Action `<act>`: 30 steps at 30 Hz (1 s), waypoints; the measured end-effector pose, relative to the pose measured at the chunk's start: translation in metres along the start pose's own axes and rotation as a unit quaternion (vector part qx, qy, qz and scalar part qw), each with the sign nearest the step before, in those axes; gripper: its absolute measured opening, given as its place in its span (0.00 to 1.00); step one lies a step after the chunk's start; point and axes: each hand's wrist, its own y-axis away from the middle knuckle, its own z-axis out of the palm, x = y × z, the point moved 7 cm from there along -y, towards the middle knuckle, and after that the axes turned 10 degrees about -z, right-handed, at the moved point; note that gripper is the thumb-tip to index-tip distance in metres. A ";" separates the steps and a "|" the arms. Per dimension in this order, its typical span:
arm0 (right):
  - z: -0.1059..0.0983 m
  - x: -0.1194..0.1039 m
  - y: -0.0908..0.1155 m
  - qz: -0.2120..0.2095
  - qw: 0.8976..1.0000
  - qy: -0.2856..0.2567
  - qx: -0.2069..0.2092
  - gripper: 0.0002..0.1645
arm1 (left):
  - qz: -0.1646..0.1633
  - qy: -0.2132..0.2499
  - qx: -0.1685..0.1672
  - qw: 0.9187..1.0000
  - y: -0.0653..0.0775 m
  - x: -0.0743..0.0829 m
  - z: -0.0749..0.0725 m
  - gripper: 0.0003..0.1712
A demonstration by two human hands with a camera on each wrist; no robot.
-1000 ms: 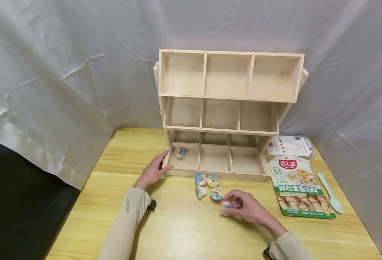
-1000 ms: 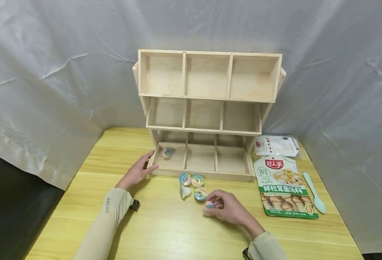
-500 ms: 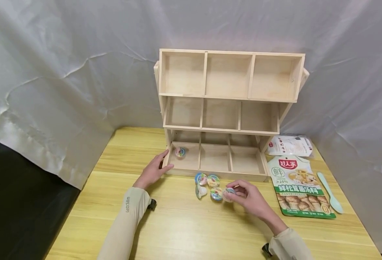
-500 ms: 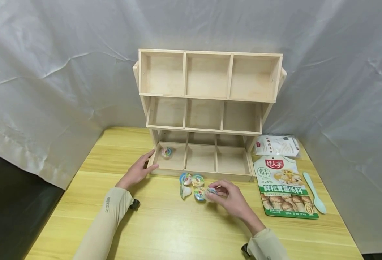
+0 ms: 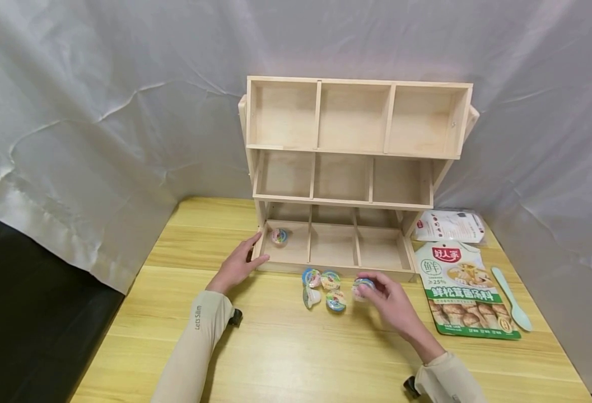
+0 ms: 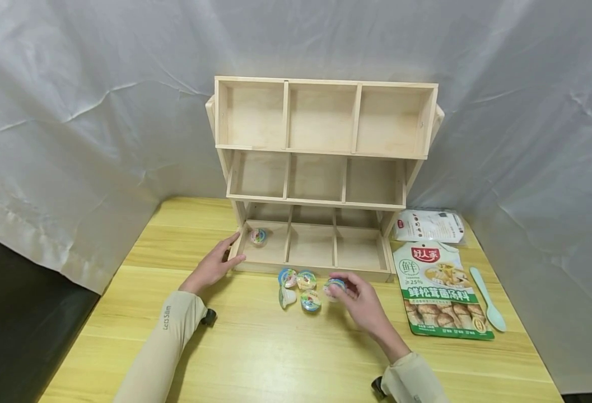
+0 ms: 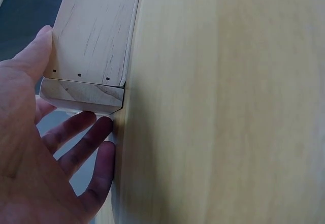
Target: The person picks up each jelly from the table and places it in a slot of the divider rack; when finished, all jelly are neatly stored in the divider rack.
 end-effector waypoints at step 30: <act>-0.001 -0.001 -0.009 0.006 0.999 -0.033 -0.024 0.22 | 0.004 -0.001 0.002 1.000 0.000 -0.001 0.000 0.46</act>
